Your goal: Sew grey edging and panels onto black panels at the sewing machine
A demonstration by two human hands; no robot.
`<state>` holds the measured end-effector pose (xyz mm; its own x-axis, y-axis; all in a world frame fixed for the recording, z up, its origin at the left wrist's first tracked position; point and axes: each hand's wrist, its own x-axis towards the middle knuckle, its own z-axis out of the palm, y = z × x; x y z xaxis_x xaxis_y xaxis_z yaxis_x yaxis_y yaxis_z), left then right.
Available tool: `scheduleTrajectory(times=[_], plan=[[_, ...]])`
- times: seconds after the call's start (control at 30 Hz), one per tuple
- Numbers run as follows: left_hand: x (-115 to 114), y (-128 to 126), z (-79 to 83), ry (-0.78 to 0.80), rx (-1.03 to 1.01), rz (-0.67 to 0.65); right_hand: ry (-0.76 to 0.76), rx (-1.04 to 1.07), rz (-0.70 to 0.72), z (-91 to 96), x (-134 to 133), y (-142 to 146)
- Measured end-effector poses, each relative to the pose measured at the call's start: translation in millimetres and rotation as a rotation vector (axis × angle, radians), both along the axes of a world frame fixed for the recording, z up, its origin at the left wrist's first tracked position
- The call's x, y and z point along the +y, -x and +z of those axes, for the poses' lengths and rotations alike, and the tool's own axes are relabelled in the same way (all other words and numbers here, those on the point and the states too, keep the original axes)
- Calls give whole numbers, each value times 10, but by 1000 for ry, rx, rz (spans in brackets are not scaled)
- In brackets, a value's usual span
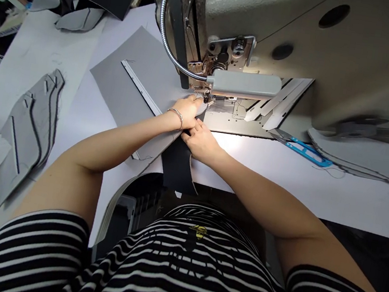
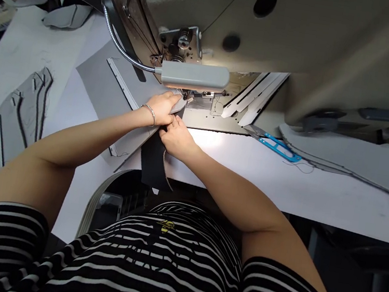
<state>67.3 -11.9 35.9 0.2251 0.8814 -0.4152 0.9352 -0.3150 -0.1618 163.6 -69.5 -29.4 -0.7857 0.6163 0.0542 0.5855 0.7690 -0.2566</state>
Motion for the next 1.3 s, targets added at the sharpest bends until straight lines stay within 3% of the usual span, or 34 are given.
scheduleTrajectory(times=[0.2, 0.63, 0.9, 1.17, 1.3], plan=[[-15, 22, -36, -40, -87, 40, -13, 7, 0, -10, 0, -1], [39, 81, -90, 3, -53, 0, -16, 25, -1, -29, 0, 2], [27, 27, -55, 19, -38, 46, -5, 7, 9, -12, 7, 0], [37, 39, -64, -3, -49, -7, 4, -1, 4, 5, -2, 0], [-71, 24, 2, -6, -24, -31, -25, 10, -1, -5, -7, 0]])
